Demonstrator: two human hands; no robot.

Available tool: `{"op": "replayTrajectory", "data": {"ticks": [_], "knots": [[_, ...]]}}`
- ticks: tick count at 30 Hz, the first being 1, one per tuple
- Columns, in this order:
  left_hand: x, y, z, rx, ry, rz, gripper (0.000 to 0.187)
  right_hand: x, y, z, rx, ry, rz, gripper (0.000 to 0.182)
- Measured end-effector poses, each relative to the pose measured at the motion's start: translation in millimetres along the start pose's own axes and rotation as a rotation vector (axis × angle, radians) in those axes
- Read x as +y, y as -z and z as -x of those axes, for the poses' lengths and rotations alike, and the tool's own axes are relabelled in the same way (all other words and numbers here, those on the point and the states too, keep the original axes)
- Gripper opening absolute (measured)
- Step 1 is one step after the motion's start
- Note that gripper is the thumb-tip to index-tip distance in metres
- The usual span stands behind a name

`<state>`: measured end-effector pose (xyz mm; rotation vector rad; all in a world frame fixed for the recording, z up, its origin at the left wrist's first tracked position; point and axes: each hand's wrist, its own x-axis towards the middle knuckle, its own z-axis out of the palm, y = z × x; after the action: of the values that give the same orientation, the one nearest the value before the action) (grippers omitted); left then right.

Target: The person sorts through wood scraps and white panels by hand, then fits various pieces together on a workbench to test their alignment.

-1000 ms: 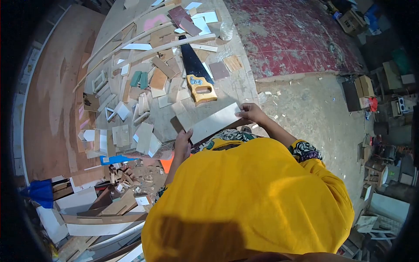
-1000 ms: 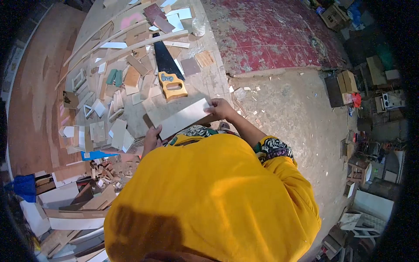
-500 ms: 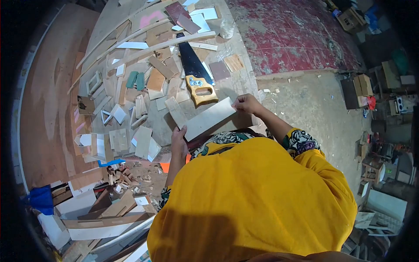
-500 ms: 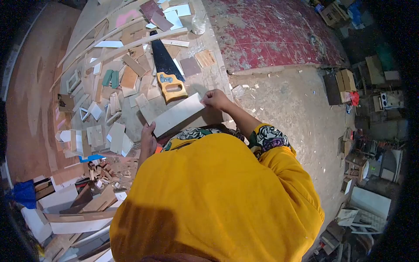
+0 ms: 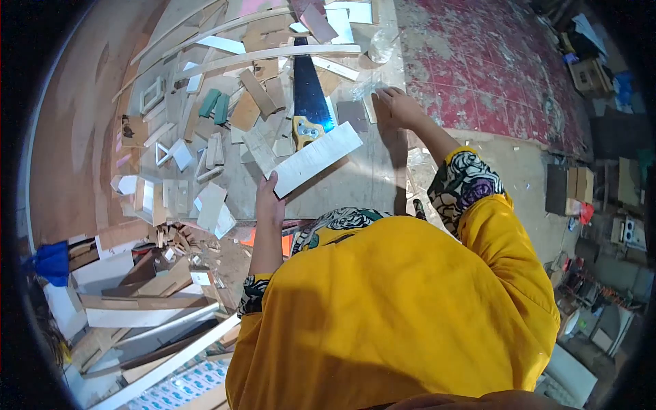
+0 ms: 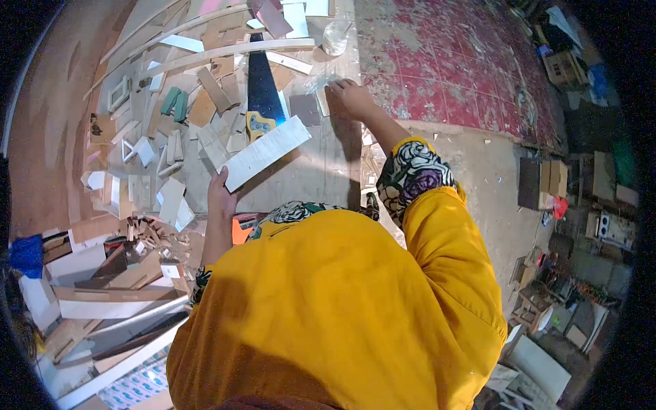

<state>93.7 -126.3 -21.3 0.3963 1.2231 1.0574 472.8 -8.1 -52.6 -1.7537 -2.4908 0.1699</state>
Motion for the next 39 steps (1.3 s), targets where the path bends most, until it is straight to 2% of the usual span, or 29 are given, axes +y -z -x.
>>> {"op": "replayTrajectory", "data": {"ticks": [1,4,8,10,11,12,14,15,16,18,20,22,23,24,29,34,36,37,38,39], "knots": [[1,-2,0,-0.018,0.009,0.032,0.043,5,4,-8,-0.117,-0.008,-0.095,0.075],[3,-14,-4,0.001,-0.006,0.066,0.042,6,18,-18,-0.188,0.052,-0.020,0.081],[4,-31,-12,0.101,-0.019,0.033,0.040,18,12,-17,-0.098,0.076,-0.120,0.084],[6,-38,-12,0.108,-0.034,0.048,0.039,18,8,-12,0.044,-0.087,-0.264,0.072],[6,-40,-12,0.097,-0.045,0.047,0.039,17,6,-7,0.161,-0.164,-0.300,0.056],[5,-39,-13,0.112,-0.046,0.049,0.039,21,4,-8,0.153,-0.154,-0.308,0.056],[1,-37,-17,0.043,-0.056,0.052,0.039,35,-1,-6,0.152,-0.460,-0.610,0.041],[-1,-37,-19,0.012,-0.101,0.057,0.039,34,-2,-3,0.318,-0.426,-0.626,0.025],[0,-43,-16,0.009,-0.105,0.050,0.039,23,8,-2,0.326,-0.428,-0.630,0.025],[3,-56,-9,0.025,-0.151,0.048,0.038,-6,37,6,0.213,-0.564,-1.507,0.027],[14,-77,4,0.010,-0.171,0.056,0.039,-71,77,18,0.094,-0.506,-1.673,0.019],[18,-89,9,-0.017,-0.189,0.061,0.040,-111,73,21,-0.011,-0.428,-1.698,0.016],[20,-93,10,-0.058,-0.239,0.049,0.040,-129,72,22,0.010,-0.372,-1.733,0.015],[23,-97,11,-0.099,-0.292,0.039,0.041,-140,63,18,0.090,-0.314,-1.644,0.013],[45,-100,20,-0.303,-0.347,0.086,0.039,-170,74,18,0.340,-0.297,-1.381,0.014],[62,-102,31,-0.444,-0.271,-0.005,0.039,-178,104,33,0.378,-0.333,-1.236,0.024],[65,-100,32,-0.460,-0.237,-0.065,0.040,-183,122,41,0.448,-0.283,-0.654,0.031],[67,-100,33,-0.470,-0.203,-0.048,0.040,-192,138,46,0.486,-0.349,-0.570,0.039],[69,-100,32,-0.480,-0.170,-0.031,0.040,-193,140,47,0.493,-0.359,-0.566,0.039],[69,-99,31,-0.491,-0.167,-0.034,0.040,-191,142,47,0.595,-0.231,-0.394,0.042]]}}
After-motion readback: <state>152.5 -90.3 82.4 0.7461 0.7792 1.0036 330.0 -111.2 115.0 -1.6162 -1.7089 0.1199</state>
